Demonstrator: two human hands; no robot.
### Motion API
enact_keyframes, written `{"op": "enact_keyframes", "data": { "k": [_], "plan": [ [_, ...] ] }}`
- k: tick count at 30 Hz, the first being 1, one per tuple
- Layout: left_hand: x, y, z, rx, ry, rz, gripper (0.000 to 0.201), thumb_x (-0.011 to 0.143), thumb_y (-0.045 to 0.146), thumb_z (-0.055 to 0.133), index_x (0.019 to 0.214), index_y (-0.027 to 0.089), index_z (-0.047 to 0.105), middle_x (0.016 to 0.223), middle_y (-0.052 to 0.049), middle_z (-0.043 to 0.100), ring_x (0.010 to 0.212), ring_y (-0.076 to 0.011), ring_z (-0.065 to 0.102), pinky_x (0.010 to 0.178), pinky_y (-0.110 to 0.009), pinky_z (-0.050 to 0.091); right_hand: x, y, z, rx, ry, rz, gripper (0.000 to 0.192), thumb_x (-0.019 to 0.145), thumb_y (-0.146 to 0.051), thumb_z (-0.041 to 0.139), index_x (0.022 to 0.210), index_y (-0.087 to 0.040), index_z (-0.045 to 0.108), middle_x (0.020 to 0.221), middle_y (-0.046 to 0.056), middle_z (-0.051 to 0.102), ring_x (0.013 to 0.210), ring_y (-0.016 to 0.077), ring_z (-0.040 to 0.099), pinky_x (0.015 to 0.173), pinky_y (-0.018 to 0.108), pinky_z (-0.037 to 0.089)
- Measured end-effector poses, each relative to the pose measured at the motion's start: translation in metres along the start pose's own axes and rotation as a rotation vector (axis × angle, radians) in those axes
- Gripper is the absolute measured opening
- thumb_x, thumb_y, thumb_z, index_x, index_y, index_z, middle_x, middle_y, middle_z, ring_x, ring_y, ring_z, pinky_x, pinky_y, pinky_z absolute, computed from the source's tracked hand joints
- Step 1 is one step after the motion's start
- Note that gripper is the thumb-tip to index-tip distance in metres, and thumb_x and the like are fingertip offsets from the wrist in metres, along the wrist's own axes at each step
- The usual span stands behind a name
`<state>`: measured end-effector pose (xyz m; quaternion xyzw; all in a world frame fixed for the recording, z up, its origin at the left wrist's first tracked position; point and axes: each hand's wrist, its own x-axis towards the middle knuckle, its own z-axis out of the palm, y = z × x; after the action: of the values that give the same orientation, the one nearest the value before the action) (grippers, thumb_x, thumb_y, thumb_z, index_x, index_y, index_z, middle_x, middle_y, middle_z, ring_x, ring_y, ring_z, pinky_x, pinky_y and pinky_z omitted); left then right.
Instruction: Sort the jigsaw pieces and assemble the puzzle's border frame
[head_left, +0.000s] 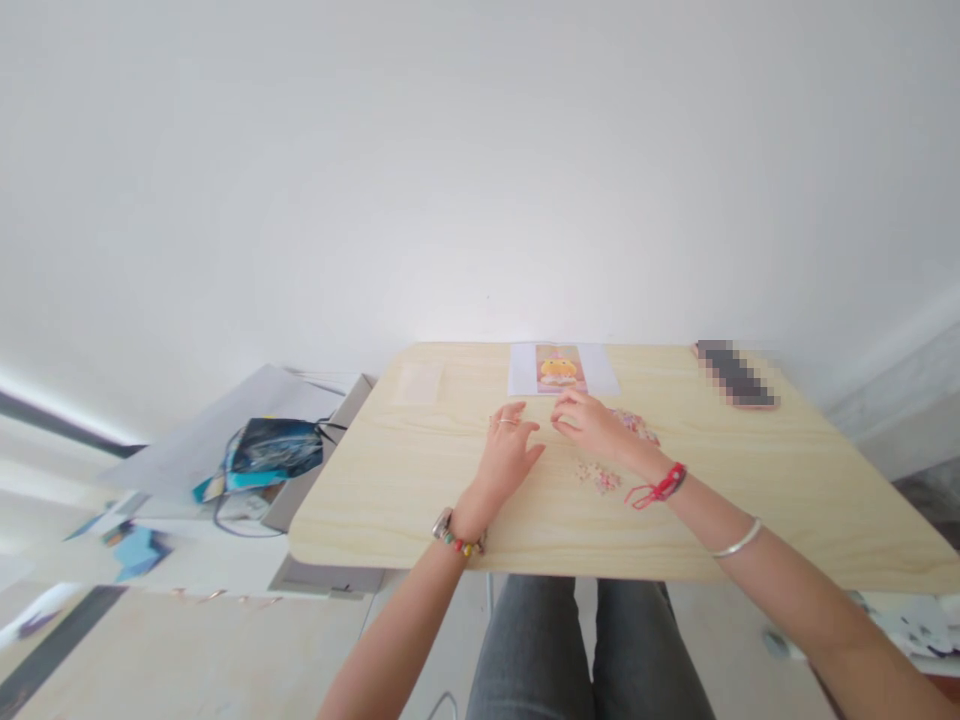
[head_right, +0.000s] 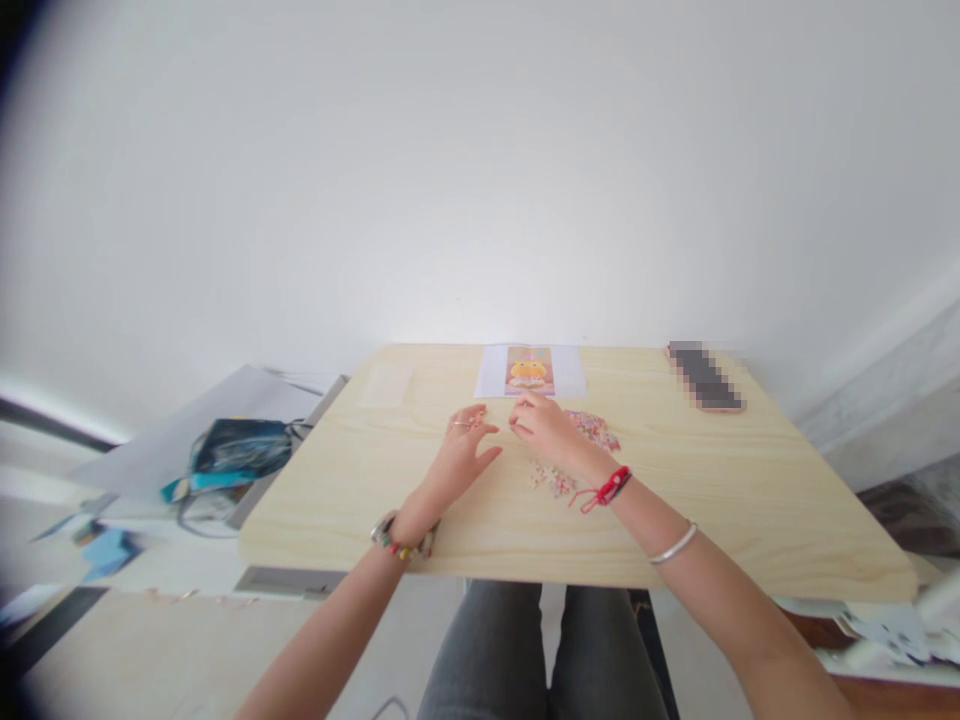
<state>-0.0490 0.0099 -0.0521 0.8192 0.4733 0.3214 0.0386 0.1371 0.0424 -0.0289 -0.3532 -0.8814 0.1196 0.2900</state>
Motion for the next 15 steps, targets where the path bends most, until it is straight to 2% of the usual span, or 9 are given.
{"op": "enact_keyframes", "data": {
  "k": [3,5,8,10,12,15],
  "plan": [
    [0.001,0.021,0.012,-0.040,-0.098,0.053,0.016,0.068,0.014,0.068,0.083,0.018,0.064,0.120,-0.014,0.046,0.117,-0.0314,0.043,0.095,-0.055,0.039,-0.031,0.004,-0.016,-0.047,-0.066,0.062,0.011,0.080,-0.013,0.055,0.079,-0.018,0.064,0.091,0.006,0.056,0.086,0.0175,0.056,0.078,0.035,0.046],
    [0.002,0.031,0.019,-0.077,-0.158,0.079,0.015,0.068,0.012,0.068,0.081,0.018,0.064,0.120,-0.013,0.045,0.117,-0.0307,0.043,0.095,-0.052,0.041,-0.050,0.004,-0.023,-0.079,-0.081,0.098,0.010,0.078,-0.013,0.057,0.078,-0.019,0.065,0.092,0.006,0.057,0.095,0.0208,0.055,0.082,0.038,0.044],
    [0.004,0.037,0.023,-0.087,-0.189,0.080,0.019,0.065,0.010,0.069,0.082,0.018,0.065,0.120,-0.012,0.046,0.116,-0.0306,0.042,0.095,-0.050,0.041,-0.069,0.000,-0.029,-0.070,-0.098,0.134,0.008,0.078,-0.014,0.058,0.079,-0.019,0.065,0.095,0.007,0.058,0.117,0.0260,0.045,0.090,0.042,0.040],
    [0.005,0.036,0.022,-0.078,-0.185,0.057,0.021,0.066,0.010,0.069,0.084,0.019,0.065,0.119,-0.012,0.046,0.116,-0.0306,0.042,0.096,-0.051,0.041,-0.076,-0.004,-0.032,-0.046,-0.124,0.151,0.008,0.080,-0.016,0.057,0.082,-0.018,0.064,0.095,0.008,0.058,0.122,0.0258,0.039,0.091,0.041,0.039],
    [0.004,0.033,0.020,-0.068,-0.194,0.030,0.022,0.067,0.011,0.068,0.087,0.018,0.065,0.120,-0.012,0.046,0.115,-0.0307,0.043,0.097,-0.051,0.039,-0.078,-0.008,-0.033,-0.036,-0.132,0.171,0.008,0.081,-0.016,0.056,0.082,-0.017,0.064,0.094,0.007,0.058,0.121,0.0246,0.040,0.091,0.039,0.039],
    [0.003,0.029,0.016,-0.053,-0.238,0.007,0.020,0.067,0.009,0.067,0.085,0.018,0.066,0.122,-0.013,0.045,0.115,-0.0317,0.043,0.098,-0.053,0.037,-0.075,-0.013,-0.030,-0.026,-0.132,0.202,0.009,0.080,-0.015,0.056,0.082,-0.017,0.064,0.096,0.007,0.057,0.106,0.0210,0.050,0.089,0.036,0.041]
  ]
}}
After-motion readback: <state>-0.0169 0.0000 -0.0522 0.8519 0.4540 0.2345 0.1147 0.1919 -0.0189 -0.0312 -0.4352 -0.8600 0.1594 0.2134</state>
